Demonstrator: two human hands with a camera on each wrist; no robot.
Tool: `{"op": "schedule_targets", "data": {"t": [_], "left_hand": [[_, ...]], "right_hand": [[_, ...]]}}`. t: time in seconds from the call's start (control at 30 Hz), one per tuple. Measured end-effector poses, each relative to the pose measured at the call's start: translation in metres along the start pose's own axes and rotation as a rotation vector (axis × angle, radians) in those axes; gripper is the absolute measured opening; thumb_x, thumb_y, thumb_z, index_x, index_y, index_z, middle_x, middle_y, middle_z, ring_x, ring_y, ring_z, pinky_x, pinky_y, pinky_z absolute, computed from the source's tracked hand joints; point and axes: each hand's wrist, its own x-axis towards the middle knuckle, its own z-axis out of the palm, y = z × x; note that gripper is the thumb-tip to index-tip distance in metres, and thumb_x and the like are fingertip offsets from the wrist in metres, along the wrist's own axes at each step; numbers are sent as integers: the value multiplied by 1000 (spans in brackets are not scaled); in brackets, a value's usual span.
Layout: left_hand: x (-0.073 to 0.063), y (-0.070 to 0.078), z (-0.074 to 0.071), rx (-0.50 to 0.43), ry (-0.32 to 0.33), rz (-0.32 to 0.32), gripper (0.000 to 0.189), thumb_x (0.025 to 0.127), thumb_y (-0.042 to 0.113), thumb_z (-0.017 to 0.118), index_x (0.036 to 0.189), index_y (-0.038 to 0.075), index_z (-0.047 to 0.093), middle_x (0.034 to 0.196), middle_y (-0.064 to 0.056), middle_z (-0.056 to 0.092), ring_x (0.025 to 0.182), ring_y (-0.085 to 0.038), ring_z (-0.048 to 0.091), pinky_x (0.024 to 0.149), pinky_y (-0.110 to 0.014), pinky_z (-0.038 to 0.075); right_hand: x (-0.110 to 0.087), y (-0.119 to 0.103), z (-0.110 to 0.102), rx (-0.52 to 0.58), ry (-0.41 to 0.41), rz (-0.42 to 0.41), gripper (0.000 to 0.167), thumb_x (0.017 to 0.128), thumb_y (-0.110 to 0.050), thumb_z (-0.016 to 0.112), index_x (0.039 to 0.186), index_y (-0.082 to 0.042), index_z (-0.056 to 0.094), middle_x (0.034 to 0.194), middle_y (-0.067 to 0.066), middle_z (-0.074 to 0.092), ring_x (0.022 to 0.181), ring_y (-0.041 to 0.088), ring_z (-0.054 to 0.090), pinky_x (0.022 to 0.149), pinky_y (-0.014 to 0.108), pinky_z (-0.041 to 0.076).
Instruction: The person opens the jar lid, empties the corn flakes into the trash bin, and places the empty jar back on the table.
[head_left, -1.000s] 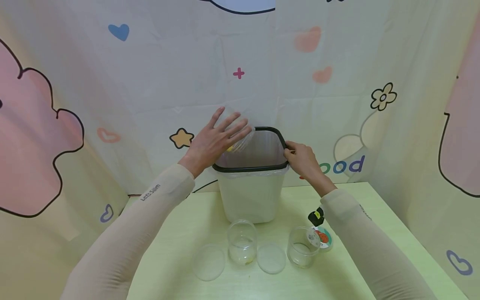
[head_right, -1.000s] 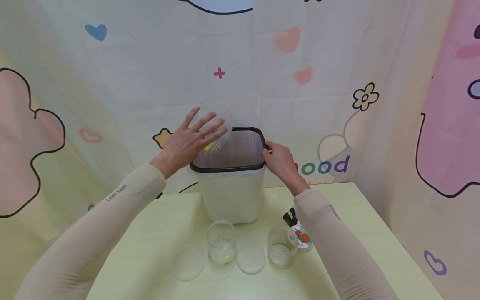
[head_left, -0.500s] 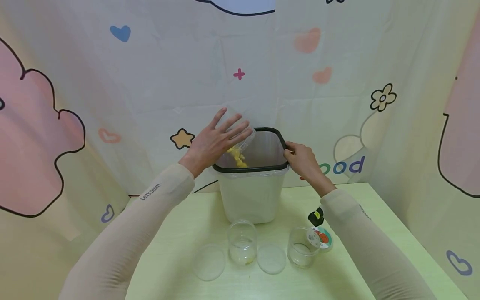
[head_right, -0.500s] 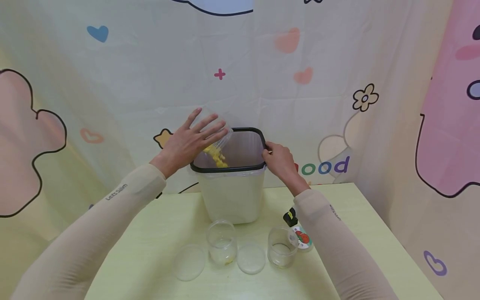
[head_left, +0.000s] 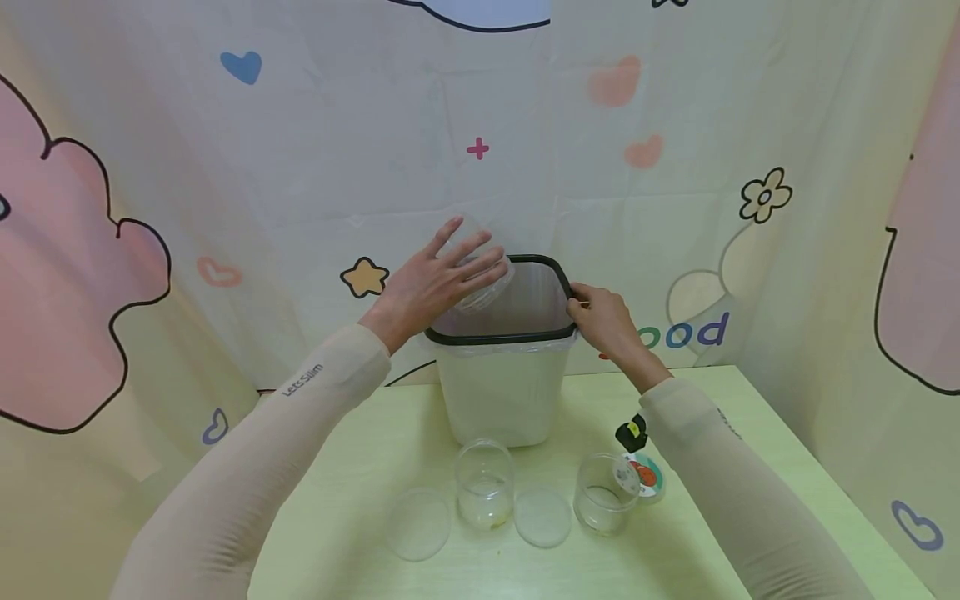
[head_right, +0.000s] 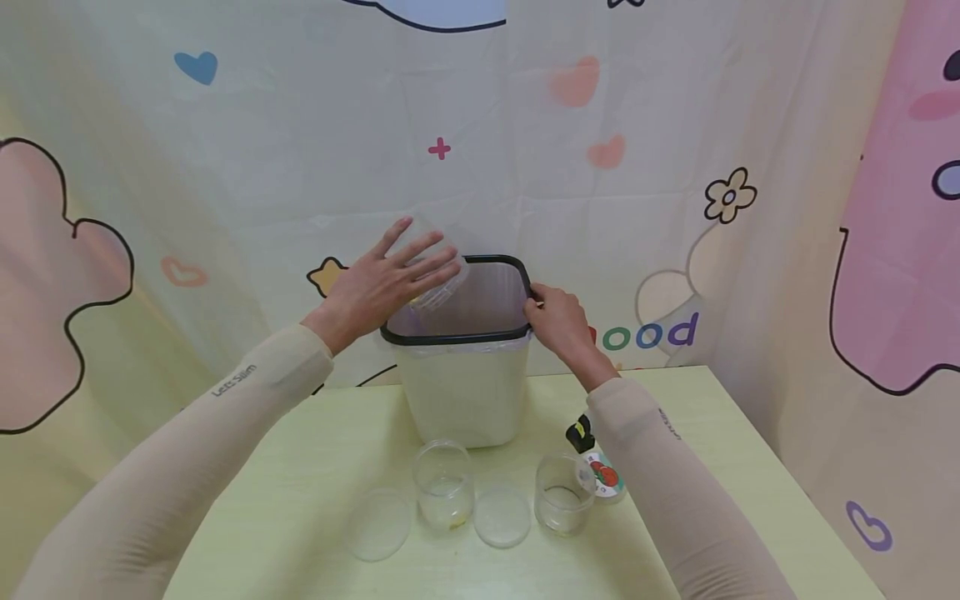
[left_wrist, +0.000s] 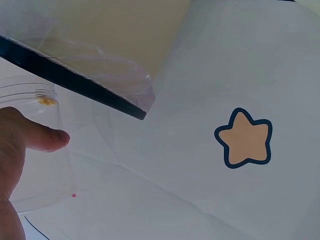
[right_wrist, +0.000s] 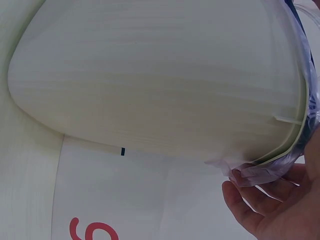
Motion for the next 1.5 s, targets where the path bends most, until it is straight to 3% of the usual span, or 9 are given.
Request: {"op": "schedule_targets", "data": {"t": [0.7,1.2,1.5], "left_hand": [[5,1,-4,68,-15,107,126,74,33,85,158,26,-8,167,3,-2,155,-25,-7,120,-60,-13],[8,0,-8,127,-37,156,125,75,26,85,158,31,-8,168,3,-4,155,-25,-8,119,-61,-13],[7,-20,-18,96,-39,161,124,73,28,86,158,32,-4,168,4,-1,155,-25,-8,119,-60,-15]], "right_hand": [[0,1,0,14,-4,1,49,101,-22,39,146,-1,44,138,23,57,123,38,59,101,49,51],[0,4,0,4,-15,15,50,103,-21,38,148,-2,40,141,23,54,126,38,56,104,49,48],[0,1,-1,-5,1,-3,49,102,-21,40,147,-1,42,138,22,57,124,37,58,101,48,51]]}}
